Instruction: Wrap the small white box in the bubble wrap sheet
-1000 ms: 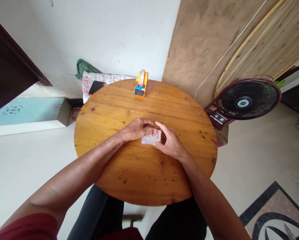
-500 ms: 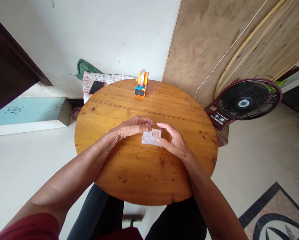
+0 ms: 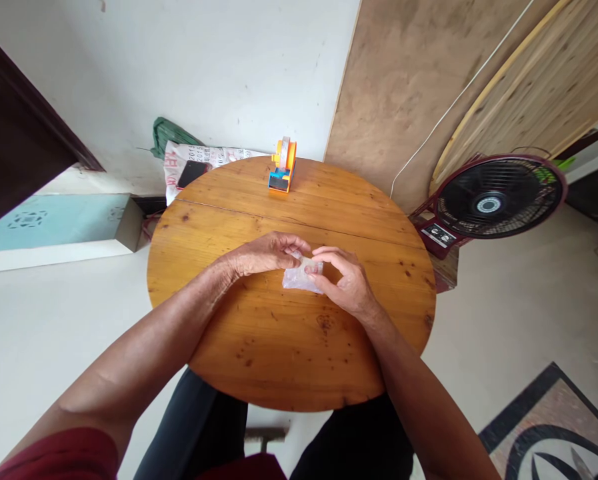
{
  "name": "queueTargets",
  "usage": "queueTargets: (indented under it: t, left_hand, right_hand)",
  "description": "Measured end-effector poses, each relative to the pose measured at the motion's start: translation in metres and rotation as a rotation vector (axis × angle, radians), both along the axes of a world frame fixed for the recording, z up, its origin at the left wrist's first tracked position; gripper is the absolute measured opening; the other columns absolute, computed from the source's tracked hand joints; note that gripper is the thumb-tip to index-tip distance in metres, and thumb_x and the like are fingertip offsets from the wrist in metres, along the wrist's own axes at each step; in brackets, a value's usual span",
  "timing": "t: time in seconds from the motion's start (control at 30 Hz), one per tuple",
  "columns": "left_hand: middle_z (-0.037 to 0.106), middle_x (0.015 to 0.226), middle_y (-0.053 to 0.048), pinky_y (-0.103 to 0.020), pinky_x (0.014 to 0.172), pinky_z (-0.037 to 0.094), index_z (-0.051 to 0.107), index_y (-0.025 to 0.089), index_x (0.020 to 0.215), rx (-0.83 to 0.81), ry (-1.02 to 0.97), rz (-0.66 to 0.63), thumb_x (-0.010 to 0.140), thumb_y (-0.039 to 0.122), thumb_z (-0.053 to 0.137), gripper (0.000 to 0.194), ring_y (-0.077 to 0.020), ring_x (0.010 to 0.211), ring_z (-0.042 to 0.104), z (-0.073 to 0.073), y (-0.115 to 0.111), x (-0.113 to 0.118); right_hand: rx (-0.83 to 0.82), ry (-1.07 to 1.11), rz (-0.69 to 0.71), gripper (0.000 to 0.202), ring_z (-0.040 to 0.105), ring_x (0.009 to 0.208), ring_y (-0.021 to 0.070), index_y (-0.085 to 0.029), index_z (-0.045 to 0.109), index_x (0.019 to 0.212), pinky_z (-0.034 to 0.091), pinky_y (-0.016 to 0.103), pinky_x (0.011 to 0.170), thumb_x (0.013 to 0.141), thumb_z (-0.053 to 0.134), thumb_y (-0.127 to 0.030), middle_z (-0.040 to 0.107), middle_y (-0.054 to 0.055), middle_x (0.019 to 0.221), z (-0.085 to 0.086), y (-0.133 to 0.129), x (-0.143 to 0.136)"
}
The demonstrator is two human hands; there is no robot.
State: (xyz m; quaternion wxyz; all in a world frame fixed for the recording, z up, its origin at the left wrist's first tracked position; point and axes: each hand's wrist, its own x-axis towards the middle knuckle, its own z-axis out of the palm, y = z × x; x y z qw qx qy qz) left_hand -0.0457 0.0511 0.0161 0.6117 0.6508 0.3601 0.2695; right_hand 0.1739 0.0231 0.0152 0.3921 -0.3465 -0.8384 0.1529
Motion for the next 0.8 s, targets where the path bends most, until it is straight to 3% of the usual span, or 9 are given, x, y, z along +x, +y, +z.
queueTargets:
  t: [0.13, 0.37, 0.8]
  left_hand:
    - [0.067, 0.103, -0.005, -0.029, 0.083, 0.044, 0.062, 0.014, 0.110, 0.006, 0.021, 0.003, 0.069, 0.028, 0.067, 0.043, -0.0178, 0.093, 0.060, 0.0059, -0.0032, 0.0043]
    - [0.068, 0.104, -0.005, -0.030, 0.084, 0.044, 0.063, 0.015, 0.111, 0.007, 0.029, -0.003, 0.071, 0.029, 0.066, 0.043, -0.0179, 0.093, 0.061, 0.0044, -0.0045, 0.0048]
    - [0.067, 0.106, -0.006, -0.033, 0.087, 0.044, 0.064, 0.014, 0.109, 0.007, 0.025, 0.007, 0.069, 0.028, 0.065, 0.042, -0.0206, 0.098, 0.060, 0.0094, -0.0062, 0.0056]
  right_hand:
    - [0.023, -0.026, -0.063, 0.004, 0.066, 0.099, 0.0211, -0.025, 0.068, 0.085, 0.045, 0.040, 0.092, 0.083, 0.065, -0.027, 0.071, 0.004, 0.104, -0.0005, -0.0012, 0.0000]
    - [0.002, -0.025, -0.060, 0.013, 0.066, 0.100, 0.0202, -0.026, 0.070, 0.085, 0.047, 0.040, 0.093, 0.088, 0.057, -0.024, 0.071, 0.004, 0.104, -0.0023, 0.0005, 0.0028]
    - [-0.014, 0.011, -0.056, 0.010, 0.065, 0.101, 0.0209, -0.024, 0.065, 0.083, 0.047, 0.040, 0.093, 0.088, 0.056, -0.023, 0.071, 0.004, 0.105, -0.0016, -0.0003, 0.0023]
